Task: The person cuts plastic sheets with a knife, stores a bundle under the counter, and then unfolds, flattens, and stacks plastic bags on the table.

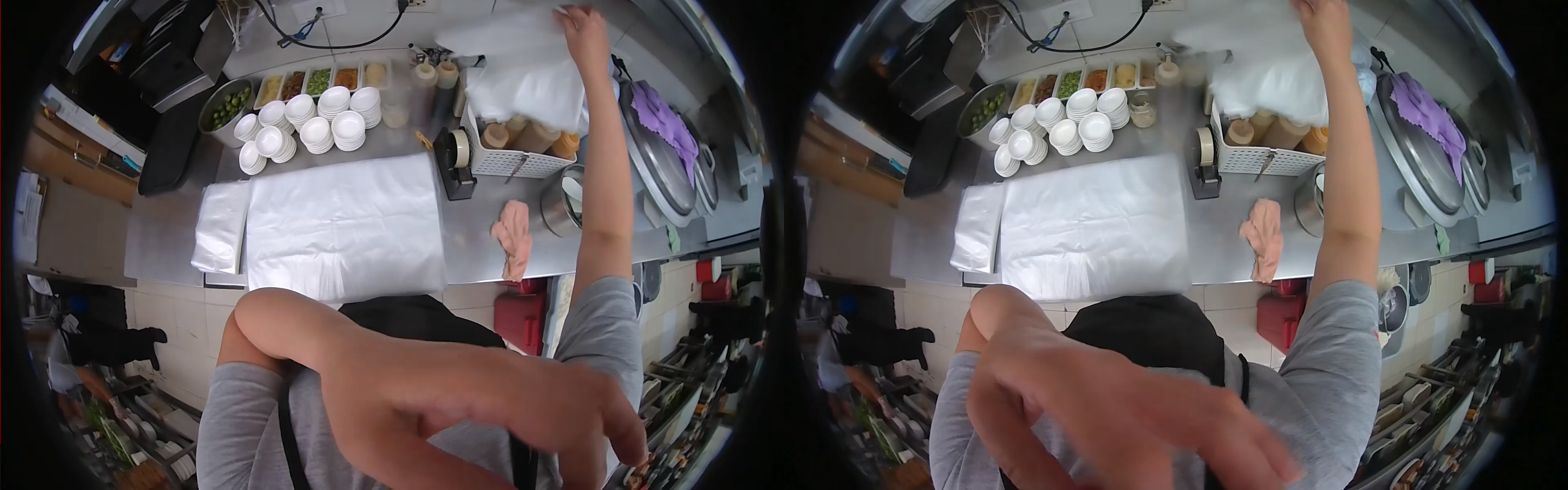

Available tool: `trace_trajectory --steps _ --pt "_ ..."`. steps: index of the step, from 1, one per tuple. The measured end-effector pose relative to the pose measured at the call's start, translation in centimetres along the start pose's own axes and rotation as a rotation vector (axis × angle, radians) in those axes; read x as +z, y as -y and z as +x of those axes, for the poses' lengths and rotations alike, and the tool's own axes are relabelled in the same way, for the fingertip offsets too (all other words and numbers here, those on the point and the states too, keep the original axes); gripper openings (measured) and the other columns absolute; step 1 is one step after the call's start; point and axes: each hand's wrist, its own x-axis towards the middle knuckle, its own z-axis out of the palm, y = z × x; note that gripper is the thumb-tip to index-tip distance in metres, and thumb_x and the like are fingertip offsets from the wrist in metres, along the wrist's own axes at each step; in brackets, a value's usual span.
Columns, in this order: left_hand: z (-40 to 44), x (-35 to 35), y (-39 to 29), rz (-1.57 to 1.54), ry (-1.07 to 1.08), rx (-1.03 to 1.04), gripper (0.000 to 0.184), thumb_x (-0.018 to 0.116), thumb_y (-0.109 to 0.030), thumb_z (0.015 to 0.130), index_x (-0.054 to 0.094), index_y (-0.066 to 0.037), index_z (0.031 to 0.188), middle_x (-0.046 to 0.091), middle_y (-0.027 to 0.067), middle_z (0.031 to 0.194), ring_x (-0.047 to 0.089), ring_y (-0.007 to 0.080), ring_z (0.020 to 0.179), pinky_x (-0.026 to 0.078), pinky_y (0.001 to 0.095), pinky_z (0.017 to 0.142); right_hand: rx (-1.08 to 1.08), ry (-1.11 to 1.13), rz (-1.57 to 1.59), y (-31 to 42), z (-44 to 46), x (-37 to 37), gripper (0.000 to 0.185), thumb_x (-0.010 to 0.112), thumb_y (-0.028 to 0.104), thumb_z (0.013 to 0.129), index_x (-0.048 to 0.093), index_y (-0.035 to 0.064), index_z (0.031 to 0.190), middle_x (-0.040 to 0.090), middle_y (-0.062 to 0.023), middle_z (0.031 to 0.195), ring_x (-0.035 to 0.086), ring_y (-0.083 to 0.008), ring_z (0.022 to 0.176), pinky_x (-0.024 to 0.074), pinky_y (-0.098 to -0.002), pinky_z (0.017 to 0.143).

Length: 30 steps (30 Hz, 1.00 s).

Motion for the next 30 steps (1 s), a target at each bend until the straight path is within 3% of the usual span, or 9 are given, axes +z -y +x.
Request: trace_trajectory --steps 3,5,8,10,15,17,20,24,30 --pt "-0.6 0.1 -0.9 0.037 0.051 -0.029 0.027 0.047 -0.007 0.083 0.056 0.011 0.1 0.046 0.034 0.112 0.054 0.0366 0.096 0.046 0.0344 0.075 -0.188 -0.357 -0.035 7.1 1.4 -6.3 0.011 0.056 0.01 0.082 0.057 0.0 0.085 0.057 -0.0104 0.069 0.052 -0.014 0.068 0.041 -0.0273 0.063" --pt "-0.1 -1.7 -5.5 0.433 0.123 -0.404 0.047 0.044 -0.045 0.088 0.053 -0.001 0.101 0.057 0.0263 0.096 0.056 0.043 0.09 0.044 0.0569 0.081 0.078 -0.134 0.543 10.5 1.5 -9.3 0.006 0.057 0.007 0.081 0.053 0.0025 0.082 0.048 -0.0127 0.063 0.044 -0.015 0.061 0.0379 -0.0278 0.058" --pt "-3.3 -4.7 -11.4 1.059 -0.323 -0.354 0.055 0.074 -0.016 0.069 0.049 0.001 0.115 0.046 0.0158 0.122 0.043 0.0262 0.116 0.032 0.0376 0.098 -0.011 -0.201 0.618 14.6 1.3 -13.2 0.005 0.056 0.006 0.082 0.053 0.0016 0.083 0.05 -0.0066 0.062 0.039 -0.0123 0.059 0.0356 -0.0245 0.056" --pt "-6.5 -8.9 -14.1 1.537 -0.693 -0.152 0.078 0.076 -0.023 0.067 0.034 0.0 0.129 0.037 0.0143 0.132 0.037 0.0255 0.122 0.028 0.039 0.101 0.027 -0.161 0.696 17.3 1.3 -15.7 0.004 0.055 0.006 0.084 0.053 0.0019 0.083 0.052 -0.0032 0.064 0.04 -0.01 0.059 0.035 -0.0228 0.055" --pt "-10.5 -10.8 -19.6 1.372 -0.788 -0.154 0.092 0.077 -0.031 0.064 0.026 0.002 0.133 0.035 0.0154 0.133 0.033 0.0248 0.124 0.023 0.0382 0.103 0.095 0.013 1.047 23.4 0.8 -16.5 0.006 0.052 0.007 0.087 0.055 0.0031 0.086 0.056 0.0058 0.073 0.044 -0.0028 0.066 0.0339 -0.017 0.056" --pt "-10.7 -9.2 -21.1 1.3 -0.74 -0.183 0.078 0.073 -0.028 0.071 0.032 0.003 0.13 0.042 0.0135 0.127 0.038 0.023 0.12 0.027 0.0354 0.101 0.267 0.112 1.343 25.6 0.0 -13.7 0.009 0.053 0.008 0.087 0.057 0.0053 0.095 0.057 0.0035 0.075 0.047 -0.0023 0.07 0.037 -0.0149 0.061" --pt "-9.7 -7.5 -21.8 1.047 -1.025 -0.16 0.044 0.056 -0.024 0.087 0.045 0.003 0.12 0.053 0.0081 0.114 0.048 0.0158 0.107 0.036 0.0286 0.092 0.287 0.097 0.993 26.4 -2.3 -5.5 0.023 0.057 0.019 0.084 0.06 0.001 0.098 0.059 -0.0018 0.073 0.053 -0.0128 0.064 0.0424 -0.0243 0.06" --pt "-10.3 -8.4 -23.1 1.364 -1.087 -0.328 0.04 0.048 -0.03 0.091 0.05 0.003 0.114 0.055 0.0072 0.109 0.051 0.0126 0.098 0.039 0.0238 0.084 0.133 -0.185 0.659 31.8 -7.1 -3.3 0.035 0.058 0.016 0.083 0.05 0.0014 0.114 0.056 -0.0072 0.094 0.053 -0.0139 0.082 0.0429 -0.024 0.07" --pt "-12.9 -10.1 -22.9 1.674 -0.919 -0.507 0.029 0.045 -0.021 0.091 0.052 0.003 0.104 0.06 0.0105 0.098 0.054 0.0167 0.093 0.04 0.028 0.082 0.522 0.359 1.598 42.0 -12.5 -6.4 0.034 0.058 0.015 0.084 0.048 0.0015 0.114 0.054 -0.0077 0.111 0.053 -0.0162 0.099 0.0427 -0.0284 0.083"
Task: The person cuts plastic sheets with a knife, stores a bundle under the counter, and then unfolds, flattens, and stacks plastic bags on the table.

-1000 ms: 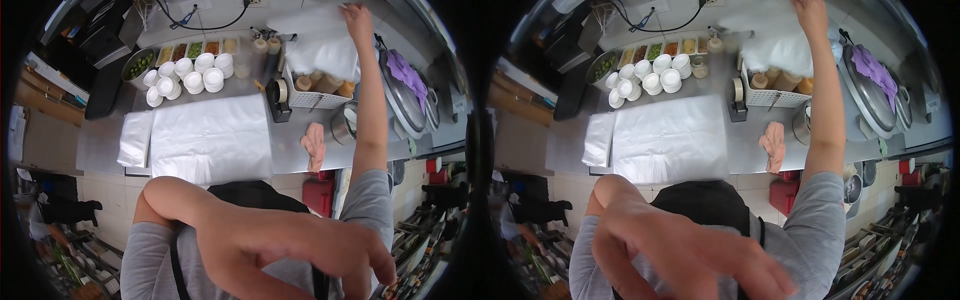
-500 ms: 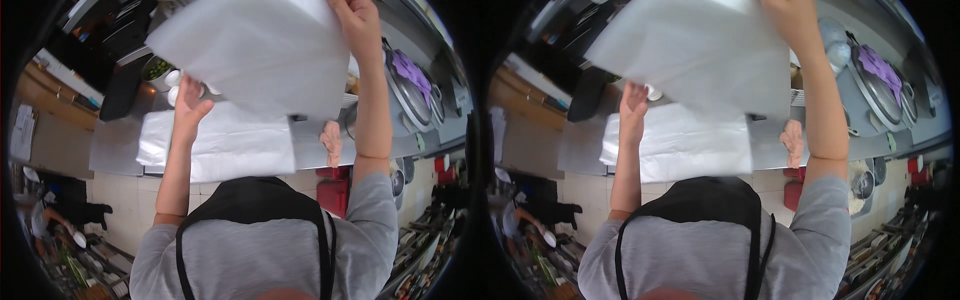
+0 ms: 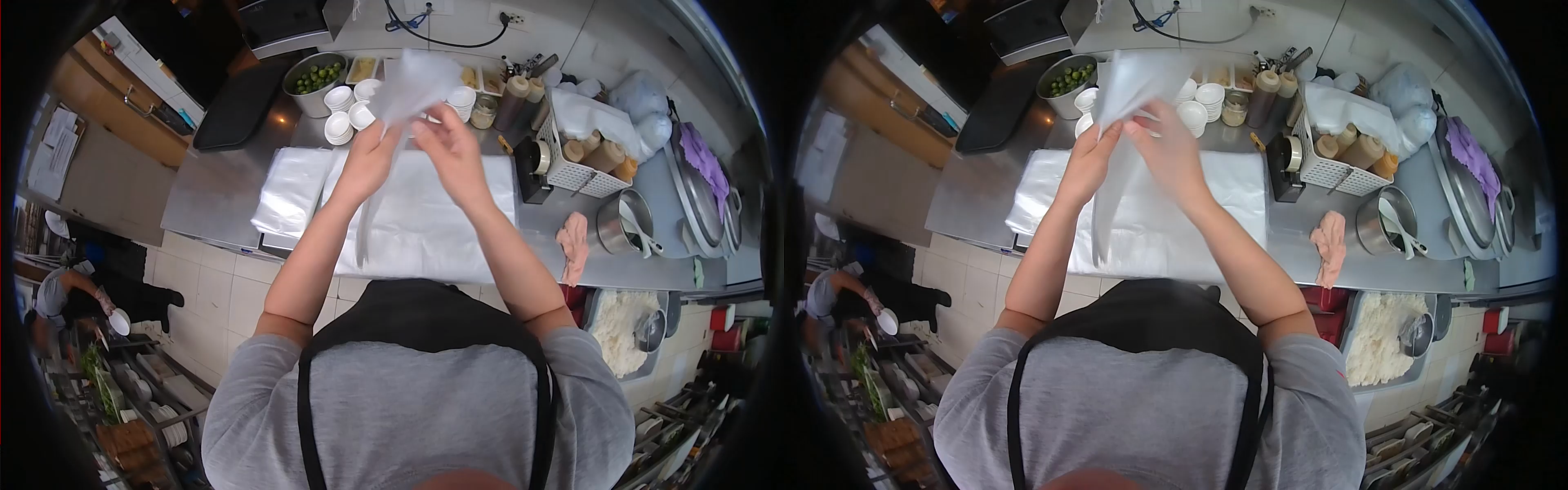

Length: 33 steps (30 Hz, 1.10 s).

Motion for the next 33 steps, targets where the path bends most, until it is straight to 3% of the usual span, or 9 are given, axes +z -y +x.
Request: trace_trajectory --steps 1,4,8,14,16,20,23,28,33 --pt "-0.1 0.1 0.2 0.068 0.01 0.092 0.028 0.045 -0.02 0.09 0.052 0.003 0.105 0.06 0.0124 0.099 0.055 0.0194 0.093 0.04 0.0289 0.082 0.077 0.012 0.164 -0.1 -0.2 0.6 0.034 0.06 0.018 0.083 0.048 0.0006 0.11 0.056 -0.0093 0.108 0.055 -0.02 0.101 0.0414 -0.0301 0.086" --pt "-0.5 0.2 0.7 0.033 -0.015 0.12 0.026 0.045 -0.016 0.089 0.052 0.001 0.107 0.059 0.0147 0.101 0.055 0.0238 0.094 0.041 0.0311 0.083 0.085 0.02 0.19 -0.4 -0.6 1.0 0.036 0.06 0.019 0.084 0.047 0.0004 0.112 0.056 -0.0098 0.108 0.054 -0.0221 0.103 0.0413 -0.0309 0.086" --pt "-1.0 -0.1 1.2 -0.009 0.044 0.069 0.027 0.048 -0.016 0.087 0.051 0.0 0.109 0.059 0.0144 0.103 0.055 0.0233 0.096 0.041 0.0311 0.084 0.091 0.019 0.211 -0.1 -1.0 1.5 0.035 0.061 0.019 0.083 0.047 -0.0004 0.108 0.055 -0.0107 0.107 0.054 -0.0217 0.102 0.0418 -0.031 0.085" --pt "-1.8 -0.2 1.1 0.071 0.118 0.173 0.038 0.059 -0.016 0.081 0.049 0.0 0.114 0.057 0.0127 0.105 0.053 0.0189 0.101 0.039 0.03 0.086 0.143 0.012 0.273 -0.2 -1.3 1.5 0.031 0.062 0.017 0.082 0.048 -0.0022 0.101 0.056 -0.0122 0.104 0.055 -0.0199 0.097 0.0432 -0.0302 0.082" --pt "-2.0 0.0 1.0 -0.132 0.109 0.164 0.039 0.06 -0.015 0.081 0.048 0.002 0.113 0.055 0.0102 0.108 0.05 0.0167 0.102 0.038 0.0296 0.088 0.174 0.012 0.287 -0.5 -1.5 1.2 0.029 0.061 0.017 0.082 0.049 -0.0024 0.101 0.056 -0.0117 0.103 0.055 -0.019 0.096 0.0441 -0.0304 0.081" --pt "-2.6 0.0 0.7 -0.306 0.092 0.06 0.038 0.058 -0.019 0.084 0.048 0.003 0.114 0.053 0.0083 0.111 0.048 0.0142 0.103 0.037 0.0279 0.088 0.258 -0.013 0.339 -0.1 -2.0 1.1 0.025 0.053 0.012 0.087 0.052 0.0005 0.109 0.058 -0.0063 0.102 0.055 -0.0126 0.093 0.0469 -0.0311 0.082" --pt "-2.5 -0.2 0.9 -0.352 0.1 -0.035 0.04 0.055 -0.024 0.087 0.048 0.003 0.115 0.053 0.0083 0.111 0.048 0.0133 0.102 0.037 0.0261 0.088 0.242 -0.001 0.418 0.2 -2.2 1.1 0.021 0.05 0.012 0.088 0.054 0.0007 0.106 0.058 -0.0061 0.1 0.056 -0.0121 0.093 0.0469 -0.0327 0.085" --pt "-2.6 -0.1 0.9 -0.41 0.102 -0.109 0.041 0.052 -0.027 0.089 0.048 0.003 0.116 0.053 0.0076 0.111 0.048 0.0125 0.102 0.036 0.0255 0.088 0.22 0.002 0.395 -0.5 -2.4 0.8 0.028 0.056 0.018 0.087 0.055 -0.0032 0.105 0.056 -0.0093 0.103 0.055 -0.0152 0.095 0.0478 -0.028 0.081" --pt "-2.9 0.8 0.9 -0.266 0.106 0.055 0.041 0.048 -0.03 0.09 0.048 0.001 0.117 0.054 0.0063 0.11 0.047 0.0122 0.103 0.035 0.0261 0.089 0.16 -0.09 0.287 0.6 -2.7 1.3 0.029 0.057 0.017 0.086 0.055 -0.0033 0.107 0.057 -0.0098 0.105 0.054 -0.0156 0.098 0.047 -0.0273 0.081"
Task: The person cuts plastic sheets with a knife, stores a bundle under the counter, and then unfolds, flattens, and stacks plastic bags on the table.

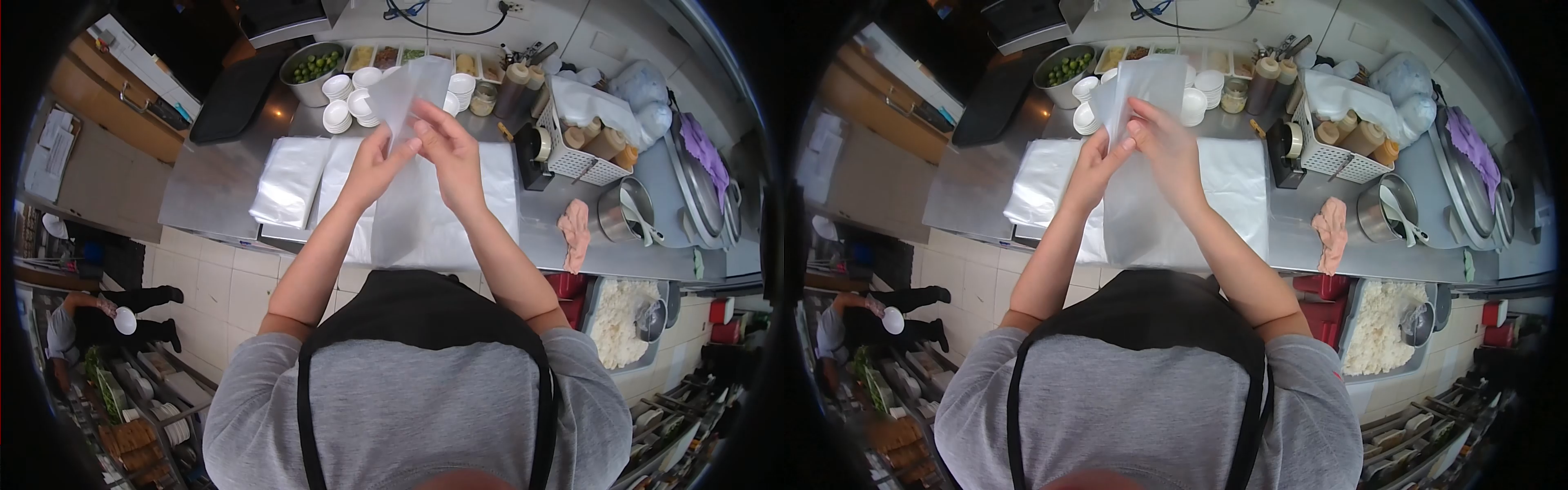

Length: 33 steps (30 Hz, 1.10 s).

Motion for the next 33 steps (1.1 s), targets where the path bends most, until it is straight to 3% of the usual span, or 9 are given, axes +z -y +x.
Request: trace_trajectory --steps 2,5,9,11,15,17,23,26,33 --pt "0.0 -0.1 0.5 0.033 0.015 0.045 0.041 0.047 -0.032 0.091 0.049 0.0 0.117 0.054 0.0061 0.11 0.047 0.0121 0.103 0.035 0.0263 0.09 -0.014 0.037 0.015 -0.5 0.0 -0.3 0.031 0.058 0.014 0.085 0.053 -0.0026 0.111 0.056 -0.0105 0.108 0.054 -0.0169 0.1 0.0462 -0.0273 0.081" --pt "0.0 -0.6 1.1 -0.14 -0.026 -0.113 0.041 0.046 -0.032 0.092 0.049 0.0 0.118 0.054 0.0055 0.11 0.048 0.0115 0.102 0.036 0.0261 0.089 -0.062 0.057 -0.077 -1.2 -0.1 -0.7 0.034 0.056 0.011 0.086 0.048 0.0008 0.117 0.052 -0.0084 0.115 0.051 -0.0168 0.105 0.0466 -0.0307 0.083" --pt "-0.4 -1.1 0.8 -0.225 -0.105 -0.061 0.038 0.044 -0.031 0.093 0.05 -0.001 0.116 0.056 0.0042 0.106 0.051 0.0099 0.096 0.04 0.0246 0.084 -0.136 -0.014 -0.033 -1.1 0.2 -1.4 0.033 0.061 0.007 0.081 0.05 -0.0001 0.111 0.056 -0.0088 0.106 0.055 -0.0175 0.097 0.0436 -0.0282 0.084" --pt "-0.7 -2.0 0.7 -0.218 -0.126 -0.003 0.039 0.043 -0.031 0.093 0.05 0.0 0.117 0.057 0.004 0.107 0.05 0.0099 0.097 0.038 0.0246 0.086 -0.365 -0.155 -0.204 -0.6 0.6 -2.9 0.033 0.063 0.004 0.077 0.051 0.0026 0.107 0.054 -0.0082 0.108 0.052 -0.0163 0.101 0.041 -0.0291 0.086" --pt "-1.4 -4.2 -0.4 -0.124 -0.175 0.126 0.037 0.045 -0.031 0.093 0.052 0.0 0.114 0.057 0.0038 0.105 0.05 0.01 0.097 0.037 0.0248 0.086 -0.537 -0.316 -0.323 2.1 0.4 -5.6 0.038 0.066 0.003 0.072 0.052 0.0057 0.106 0.05 -0.0095 0.114 0.047 -0.0179 0.106 0.0381 -0.0304 0.087" --pt "-1.7 -5.1 -0.7 -0.138 -0.213 0.14 0.037 0.046 -0.031 0.092 0.053 -0.001 0.112 0.057 0.0054 0.108 0.051 0.0119 0.1 0.037 0.0254 0.088 -0.658 -0.337 -0.634 3.3 -0.1 -6.6 0.041 0.067 0.003 0.069 0.052 0.0079 0.107 0.045 -0.0103 0.121 0.044 -0.0206 0.108 0.0358 -0.0312 0.088" --pt "-2.4 -5.4 -1.9 -0.296 -0.248 0.16 0.038 0.047 -0.031 0.091 0.053 0.0 0.112 0.058 0.0088 0.109 0.054 0.0162 0.1 0.039 0.0289 0.089 -0.641 -0.351 -0.699 4.3 -0.7 -8.0 0.043 0.066 0.003 0.067 0.052 0.0077 0.108 0.044 -0.0115 0.122 0.041 -0.0235 0.111 0.0348 -0.0341 0.09" --pt "-3.0 -6.3 -2.3 -0.217 -0.181 0.206 0.044 0.044 -0.033 0.092 0.044 0.0 0.121 0.052 0.0111 0.117 0.052 0.0208 0.105 0.04 0.0329 0.091 -0.669 -0.32 -0.731 5.4 -0.9 -7.9 0.044 0.066 0.003 0.067 0.053 0.0083 0.109 0.042 -0.0123 0.124 0.04 -0.0247 0.114 0.0341 -0.0355 0.093" --pt "-4.2 -8.2 -2.7 -0.164 -0.189 0.266 0.047 0.045 -0.036 0.091 0.044 -0.001 0.122 0.052 0.0128 0.117 0.052 0.0234 0.105 0.041 0.0352 0.091 -0.671 -0.175 -0.896 7.9 -1.9 -8.2 0.041 0.067 0.005 0.064 0.057 0.0099 0.104 0.038 -0.0132 0.128 0.038 -0.0294 0.117 0.0328 -0.0391 0.095"
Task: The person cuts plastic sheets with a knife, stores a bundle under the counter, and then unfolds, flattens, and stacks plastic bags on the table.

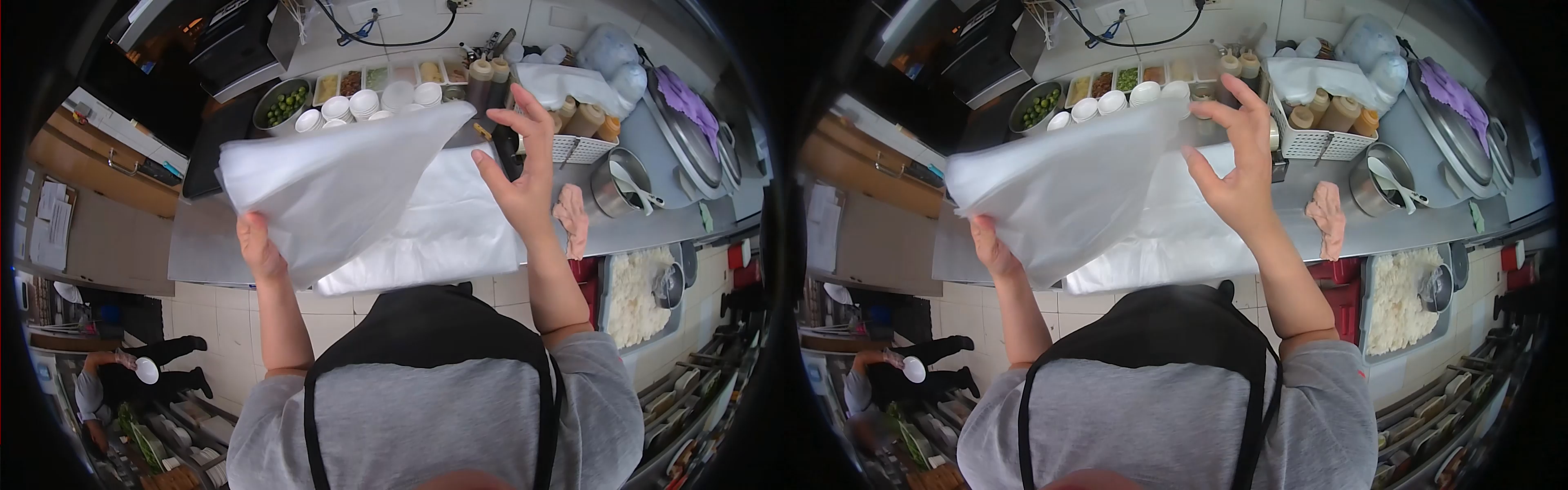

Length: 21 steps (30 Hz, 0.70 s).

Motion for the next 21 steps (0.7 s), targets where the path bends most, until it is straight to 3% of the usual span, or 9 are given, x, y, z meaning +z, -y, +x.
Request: trace_trajectory --steps 2,15,21 --pt "-0.2 -0.1 -0.3 -0.046 -0.049 0.009 0.047 0.051 -0.035 0.089 0.049 0.004 0.116 0.056 0.0135 0.113 0.054 0.022 0.103 0.04 0.033 0.091 -0.01 0.043 -0.009 0.0 0.1 -0.5 0.038 0.067 0.006 0.064 0.059 0.0098 0.102 0.037 -0.0138 0.129 0.037 -0.0298 0.118 0.0325 -0.0393 0.095" --pt "-1.4 -1.5 -1.0 0.075 -0.051 0.012 0.051 0.052 -0.037 0.087 0.047 0.004 0.118 0.055 0.0137 0.114 0.053 0.0235 0.105 0.037 0.0352 0.093 -0.037 0.397 -0.028 0.4 -0.2 -0.3 0.023 0.072 0.011 0.063 0.064 0.0129 0.085 0.031 -0.0135 0.137 0.024 -0.0346 0.129 0.0225 -0.0446 0.103" --pt "-1.8 -2.1 -0.5 0.042 -0.029 0.03 0.051 0.053 -0.036 0.087 0.045 0.001 0.121 0.052 0.0119 0.119 0.05 0.0233 0.109 0.036 0.0364 0.095 -0.161 0.492 -0.102 1.7 -0.1 -1.0 0.028 0.074 0.015 0.062 0.066 0.0169 0.089 0.028 -0.0121 0.14 0.02 -0.035 0.131 0.0196 -0.0509 0.102"
